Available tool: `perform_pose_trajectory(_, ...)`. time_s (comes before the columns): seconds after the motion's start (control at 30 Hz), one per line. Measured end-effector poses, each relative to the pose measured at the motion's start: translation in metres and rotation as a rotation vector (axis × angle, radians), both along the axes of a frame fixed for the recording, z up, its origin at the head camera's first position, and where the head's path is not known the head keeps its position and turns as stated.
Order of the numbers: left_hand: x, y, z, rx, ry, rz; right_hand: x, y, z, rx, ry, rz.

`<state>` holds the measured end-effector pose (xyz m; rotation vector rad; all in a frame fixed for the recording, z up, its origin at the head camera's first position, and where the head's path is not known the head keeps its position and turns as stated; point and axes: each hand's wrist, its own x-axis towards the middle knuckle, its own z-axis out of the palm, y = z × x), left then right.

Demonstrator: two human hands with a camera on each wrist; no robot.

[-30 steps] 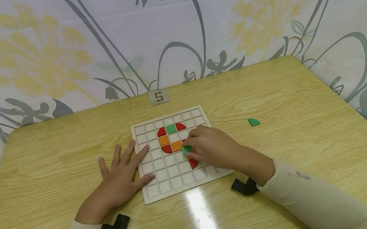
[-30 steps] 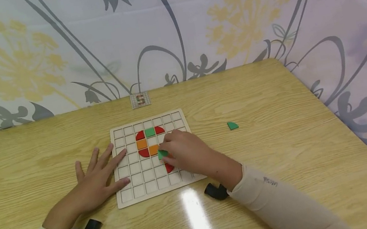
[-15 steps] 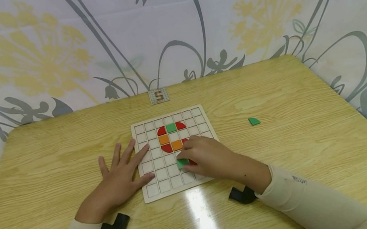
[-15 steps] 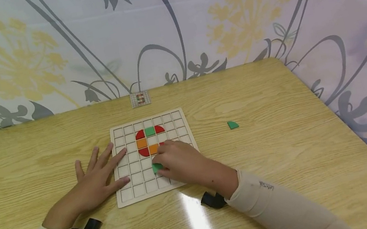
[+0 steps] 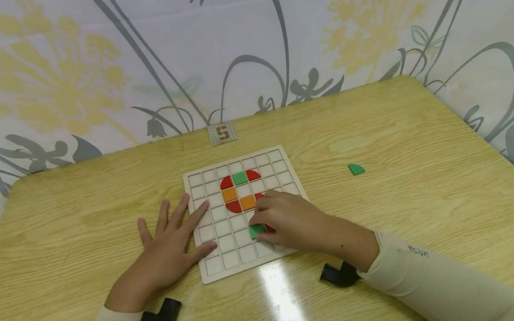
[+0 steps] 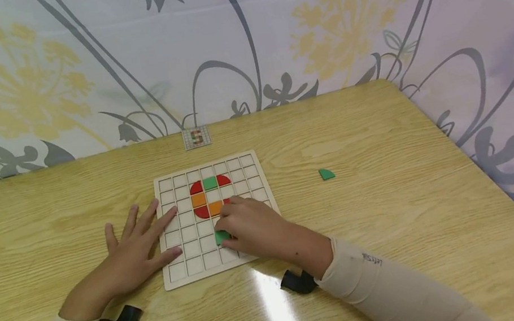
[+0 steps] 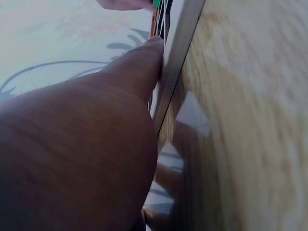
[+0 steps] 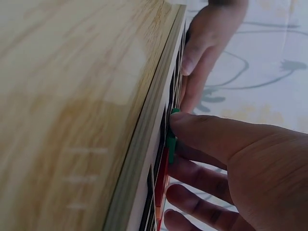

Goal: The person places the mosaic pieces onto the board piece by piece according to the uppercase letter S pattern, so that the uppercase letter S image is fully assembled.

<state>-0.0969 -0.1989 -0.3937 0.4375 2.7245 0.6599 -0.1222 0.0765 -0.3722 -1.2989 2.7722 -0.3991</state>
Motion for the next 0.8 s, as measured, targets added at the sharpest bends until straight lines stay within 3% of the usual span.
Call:
perform_pose_trajectory(0.53,0.000,0.000,0.001,-0.002,0.008,0.002,0.000,0.001,0.001,0.030,-0.019,-0.003)
perform_pose_trajectory(0.8,0.000,0.000,-0.001,0.008,0.013,-0.007,-0.004,0.016,0.003,-0.051,0.031,-0.049)
